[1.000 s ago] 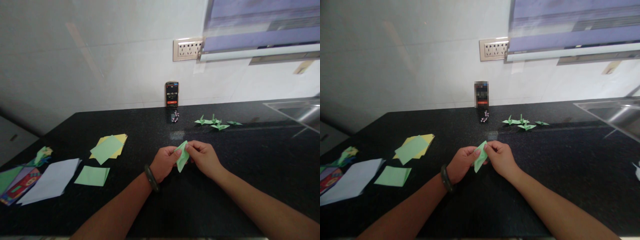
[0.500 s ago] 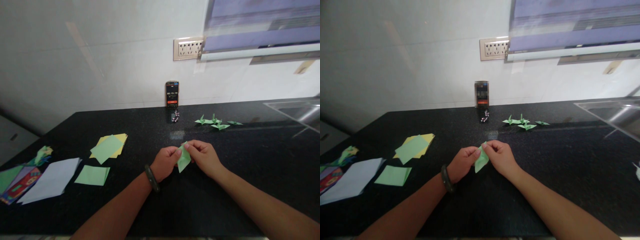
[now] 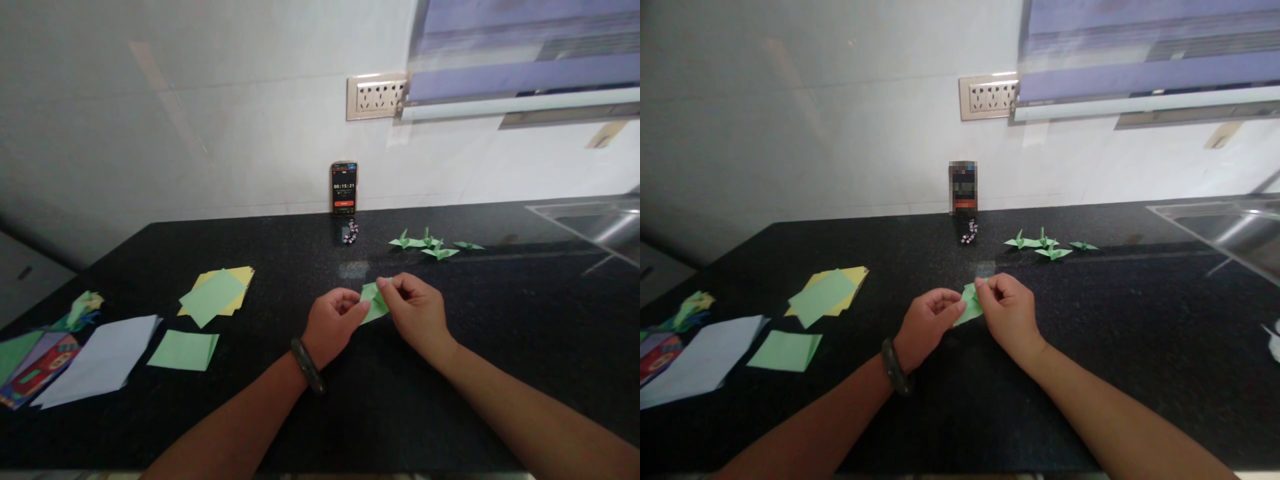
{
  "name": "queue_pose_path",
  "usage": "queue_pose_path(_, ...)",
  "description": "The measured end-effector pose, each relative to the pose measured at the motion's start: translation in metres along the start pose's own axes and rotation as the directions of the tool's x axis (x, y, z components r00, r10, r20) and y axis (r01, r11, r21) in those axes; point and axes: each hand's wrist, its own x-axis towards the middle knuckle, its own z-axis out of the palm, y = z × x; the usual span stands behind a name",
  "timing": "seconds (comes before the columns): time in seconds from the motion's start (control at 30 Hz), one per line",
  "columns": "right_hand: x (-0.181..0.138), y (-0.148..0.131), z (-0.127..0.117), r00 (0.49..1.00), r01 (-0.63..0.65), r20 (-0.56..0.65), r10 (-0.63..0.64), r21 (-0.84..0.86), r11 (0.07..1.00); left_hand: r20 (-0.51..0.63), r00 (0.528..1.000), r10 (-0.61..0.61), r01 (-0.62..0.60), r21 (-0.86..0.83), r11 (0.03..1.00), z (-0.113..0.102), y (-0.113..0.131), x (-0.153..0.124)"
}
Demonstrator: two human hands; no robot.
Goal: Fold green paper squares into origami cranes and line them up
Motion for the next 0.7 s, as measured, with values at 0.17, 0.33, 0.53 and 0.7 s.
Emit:
queue_pose_path(0.17, -0.0052, -0.0032, 0.0002, 0.996, 0.092, 0.004, -0.092, -0.069, 0.993, 0.046, 0.993, 0.104, -0.112, 0.226, 0.968, 0.0032, -0.0044, -0.0028)
queue_pose_path(0.33, -0.0059, -0.0032, 0.0006, 0.994, 0.113, 0.006, -0.112, -0.089, 0.99, 0.105, 0.954, 0.28, -0.295, 0.474, 0.83, -0.0016, -0.0017, -0.0035)
queue_pose_path(0.53, -0.0083, -0.0045, 0.0022, 0.98, 0.195, 0.054, -0.19, -0.095, 0.976, 0.055, 0.946, 0.321, -0.28, 0.641, 0.715, -0.0025, 0.0023, -0.0039)
queue_pose_path(0.7, -0.0103, -0.004, 0.0034, 0.96, 0.279, 0.061, -0.274, -0.119, 0.953, 0.074, 0.937, 0.34, -0.303, 0.656, 0.691, -0.0016, 0.0033, -0.0018)
